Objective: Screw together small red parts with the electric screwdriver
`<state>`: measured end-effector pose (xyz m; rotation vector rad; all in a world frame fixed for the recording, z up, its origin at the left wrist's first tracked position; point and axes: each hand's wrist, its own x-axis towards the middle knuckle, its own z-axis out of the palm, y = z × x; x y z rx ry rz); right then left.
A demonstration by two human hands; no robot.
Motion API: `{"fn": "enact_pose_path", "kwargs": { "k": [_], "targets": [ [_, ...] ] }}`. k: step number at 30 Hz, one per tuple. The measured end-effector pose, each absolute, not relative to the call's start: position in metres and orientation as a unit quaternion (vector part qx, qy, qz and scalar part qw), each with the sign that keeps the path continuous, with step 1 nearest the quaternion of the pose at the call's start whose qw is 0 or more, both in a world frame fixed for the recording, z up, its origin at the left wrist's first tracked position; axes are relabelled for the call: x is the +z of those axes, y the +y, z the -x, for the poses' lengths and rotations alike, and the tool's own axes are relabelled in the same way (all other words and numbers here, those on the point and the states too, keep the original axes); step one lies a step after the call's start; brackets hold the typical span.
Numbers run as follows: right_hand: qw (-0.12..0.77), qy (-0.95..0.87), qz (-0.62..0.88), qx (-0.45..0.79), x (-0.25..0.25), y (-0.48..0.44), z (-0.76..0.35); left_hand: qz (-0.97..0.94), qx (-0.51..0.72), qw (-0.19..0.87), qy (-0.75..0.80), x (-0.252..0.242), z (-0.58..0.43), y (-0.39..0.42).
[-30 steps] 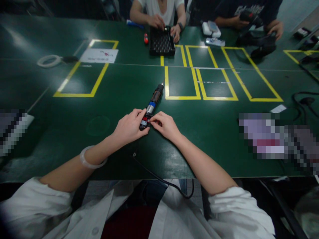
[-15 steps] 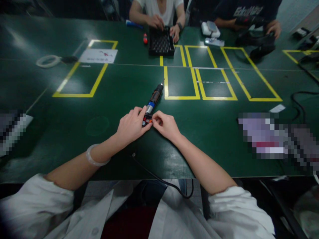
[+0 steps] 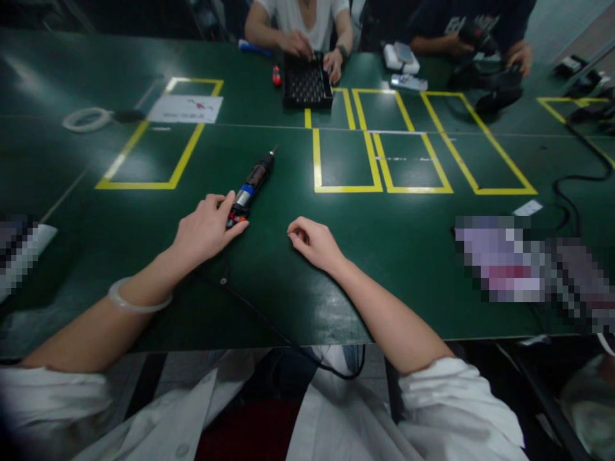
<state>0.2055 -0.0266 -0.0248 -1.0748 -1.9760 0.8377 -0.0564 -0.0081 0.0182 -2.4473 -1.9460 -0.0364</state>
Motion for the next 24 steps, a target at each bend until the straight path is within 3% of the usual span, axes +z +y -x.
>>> {"fn": "enact_pose_path", "kwargs": {
  "k": [17,24],
  "targets": [
    [0.358,-0.775,0.408,0.323,-0.027,-0.025,-0.206,0.633,0.003,-0.013,-0.774,0.009,0.266,0.085],
    [0.355,-0.774,0.412,0.326,-0.027,-0.025,-0.206,0.626,-0.124,0.051,-0.768,0.005,0.255,0.067]
  ]
}}
